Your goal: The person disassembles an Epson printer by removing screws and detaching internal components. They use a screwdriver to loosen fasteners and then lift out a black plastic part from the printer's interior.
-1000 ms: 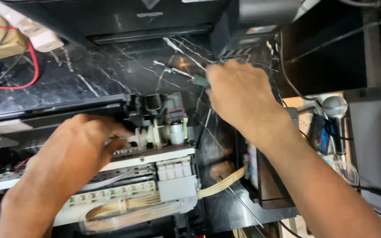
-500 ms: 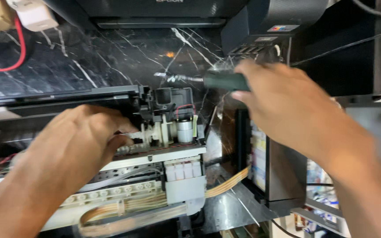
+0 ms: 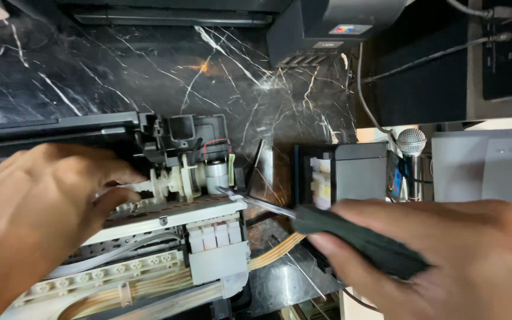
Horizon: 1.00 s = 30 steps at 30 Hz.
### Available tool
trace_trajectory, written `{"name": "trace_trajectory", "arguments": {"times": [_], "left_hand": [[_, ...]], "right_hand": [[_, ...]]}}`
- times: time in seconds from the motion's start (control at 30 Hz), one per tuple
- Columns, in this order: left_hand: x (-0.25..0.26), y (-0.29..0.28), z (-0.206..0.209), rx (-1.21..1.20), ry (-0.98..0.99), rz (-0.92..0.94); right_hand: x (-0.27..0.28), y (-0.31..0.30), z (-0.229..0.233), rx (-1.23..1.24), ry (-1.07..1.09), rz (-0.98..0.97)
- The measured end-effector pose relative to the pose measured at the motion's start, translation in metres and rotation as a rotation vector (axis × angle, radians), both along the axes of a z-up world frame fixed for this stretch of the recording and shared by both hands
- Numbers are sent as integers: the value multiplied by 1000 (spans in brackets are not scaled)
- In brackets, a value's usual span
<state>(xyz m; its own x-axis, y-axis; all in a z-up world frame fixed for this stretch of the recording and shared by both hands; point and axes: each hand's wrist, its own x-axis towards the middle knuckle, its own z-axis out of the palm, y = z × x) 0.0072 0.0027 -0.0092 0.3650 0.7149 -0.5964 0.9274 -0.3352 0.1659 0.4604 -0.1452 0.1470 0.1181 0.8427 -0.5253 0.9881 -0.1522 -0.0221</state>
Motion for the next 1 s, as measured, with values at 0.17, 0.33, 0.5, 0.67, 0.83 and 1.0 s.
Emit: {"name": "trace_trajectory", "arguments": {"times": [0.17,0.33,0.5,0.67,0.83,1.0], "left_hand": [[-3,-2,-7,47,-88,32],[-2,-2,-5,36,-54,15],[-1,-2,-2,47,-59,35],[-3,-4,-5,96,-72,15],[-14,-9,-24,205,-122,-48],[-13,-10,-24,204,-167,-21]], "right_hand": [[-130,25,-34,-70,-21,-63],[-142,32,-39,-167,-28,-83],[-152,28,-44,-44,47,-15],[-165,29,-43,-73,-65,-75],[-166,44,-45,-181,-17,-76],[-165,69,-38,-482,-87,-214]]}}
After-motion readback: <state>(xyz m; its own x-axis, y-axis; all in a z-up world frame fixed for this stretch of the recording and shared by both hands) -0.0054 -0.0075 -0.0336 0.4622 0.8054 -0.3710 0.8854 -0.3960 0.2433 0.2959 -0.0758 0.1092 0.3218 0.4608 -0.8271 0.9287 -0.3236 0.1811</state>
